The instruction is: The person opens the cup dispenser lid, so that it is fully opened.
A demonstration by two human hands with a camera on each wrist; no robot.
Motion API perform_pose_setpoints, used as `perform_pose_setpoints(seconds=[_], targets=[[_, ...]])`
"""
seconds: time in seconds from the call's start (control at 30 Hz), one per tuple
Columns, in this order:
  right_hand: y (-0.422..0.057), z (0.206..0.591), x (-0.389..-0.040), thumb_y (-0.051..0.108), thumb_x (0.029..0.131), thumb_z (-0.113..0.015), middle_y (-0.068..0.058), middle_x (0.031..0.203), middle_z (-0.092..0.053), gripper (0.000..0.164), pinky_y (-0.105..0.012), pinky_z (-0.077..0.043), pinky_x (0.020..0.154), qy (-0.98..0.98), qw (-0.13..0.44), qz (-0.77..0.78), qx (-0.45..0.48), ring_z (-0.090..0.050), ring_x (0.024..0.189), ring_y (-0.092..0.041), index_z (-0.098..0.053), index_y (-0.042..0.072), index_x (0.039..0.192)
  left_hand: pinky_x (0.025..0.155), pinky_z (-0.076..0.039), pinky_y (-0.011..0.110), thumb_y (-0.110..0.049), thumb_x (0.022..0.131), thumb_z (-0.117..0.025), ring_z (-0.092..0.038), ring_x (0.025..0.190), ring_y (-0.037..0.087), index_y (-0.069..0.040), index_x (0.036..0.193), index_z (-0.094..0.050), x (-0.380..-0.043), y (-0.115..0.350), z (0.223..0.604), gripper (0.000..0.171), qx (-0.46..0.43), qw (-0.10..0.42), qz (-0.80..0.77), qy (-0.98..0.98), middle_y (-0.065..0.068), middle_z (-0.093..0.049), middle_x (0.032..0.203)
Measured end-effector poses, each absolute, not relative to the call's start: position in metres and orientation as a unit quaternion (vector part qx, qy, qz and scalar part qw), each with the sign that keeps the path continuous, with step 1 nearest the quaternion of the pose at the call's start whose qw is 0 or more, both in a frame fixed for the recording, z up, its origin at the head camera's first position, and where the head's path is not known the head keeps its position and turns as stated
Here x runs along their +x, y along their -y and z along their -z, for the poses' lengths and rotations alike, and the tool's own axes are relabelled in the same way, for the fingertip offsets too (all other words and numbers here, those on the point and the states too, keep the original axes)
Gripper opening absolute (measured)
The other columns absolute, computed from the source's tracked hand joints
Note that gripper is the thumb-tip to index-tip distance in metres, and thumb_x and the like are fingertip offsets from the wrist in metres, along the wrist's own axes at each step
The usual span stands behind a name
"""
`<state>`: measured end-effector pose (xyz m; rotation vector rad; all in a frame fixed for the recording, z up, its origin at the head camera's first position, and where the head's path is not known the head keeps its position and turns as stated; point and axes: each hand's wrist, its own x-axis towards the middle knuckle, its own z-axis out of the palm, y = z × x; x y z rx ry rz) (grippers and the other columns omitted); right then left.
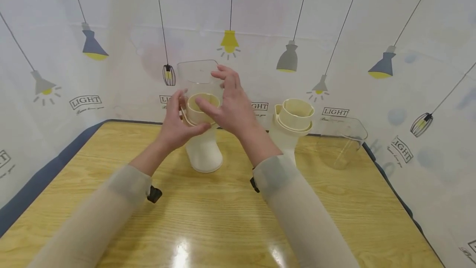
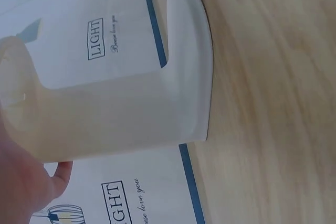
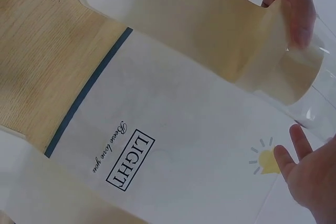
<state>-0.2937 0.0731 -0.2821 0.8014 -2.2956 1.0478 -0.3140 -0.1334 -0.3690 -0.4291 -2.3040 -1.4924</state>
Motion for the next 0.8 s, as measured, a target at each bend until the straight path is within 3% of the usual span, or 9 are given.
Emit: perform_pose_setpoints(seconds=[0.17, 0.5, 0.67, 0.8], targets=[[-0.073, 0.284, -0.295, 0.031, 0.096, -0.084, -0.009, 0.175, -0.032, 0.078, -0.050, -0.058, 0.107, 0.835, 0.244, -0.397, 0.291, -0.064, 0.134, -0.036, -0.036, 0.010, 0.154, 0.117, -0.048, 0.055, -0.051, 0.071, -0.100, -0.046, 0.140, 0.030, -0.019, 0.170, -0.026, -0.307, 0.126, 0.372, 0.127, -0.134, 0.222, 0.508, 0.822, 0.016, -0.044, 0.155], [-0.069, 0.287, -0.296, 0.026, 0.093, -0.087, -0.007, 0.178, -0.030, 0.087, -0.049, -0.050, 0.119, 0.820, 0.231, -0.445, 0.277, -0.061, 0.139, -0.036, -0.028, 0.010, 0.155, 0.108, -0.050, 0.052, -0.054, 0.069, -0.102, -0.046, 0.132, 0.031, -0.016, 0.168, -0.028, -0.297, 0.109, 0.374, 0.129, -0.102, 0.276, 0.482, 0.825, 0.019, -0.045, 0.148], [-0.061, 0.289, -0.295, 0.035, 0.092, -0.090, -0.003, 0.181, -0.025, 0.095, -0.056, -0.052, 0.117, 0.820, 0.220, -0.470, 0.240, -0.059, 0.143, -0.038, -0.024, 0.014, 0.157, 0.105, -0.050, 0.053, -0.056, 0.069, -0.102, -0.045, 0.134, 0.033, -0.018, 0.166, -0.027, -0.290, 0.101, 0.374, 0.129, -0.087, 0.290, 0.477, 0.825, 0.021, -0.043, 0.150], [-0.052, 0.289, -0.292, 0.048, 0.089, -0.092, -0.001, 0.179, -0.029, 0.102, -0.058, -0.054, 0.115, 0.829, 0.196, -0.485, 0.197, -0.057, 0.148, -0.039, -0.022, 0.020, 0.157, 0.111, -0.050, 0.056, -0.053, 0.071, -0.102, -0.046, 0.139, 0.035, -0.017, 0.168, -0.023, -0.286, 0.102, 0.371, 0.130, -0.081, 0.266, 0.493, 0.824, 0.021, -0.041, 0.156]])
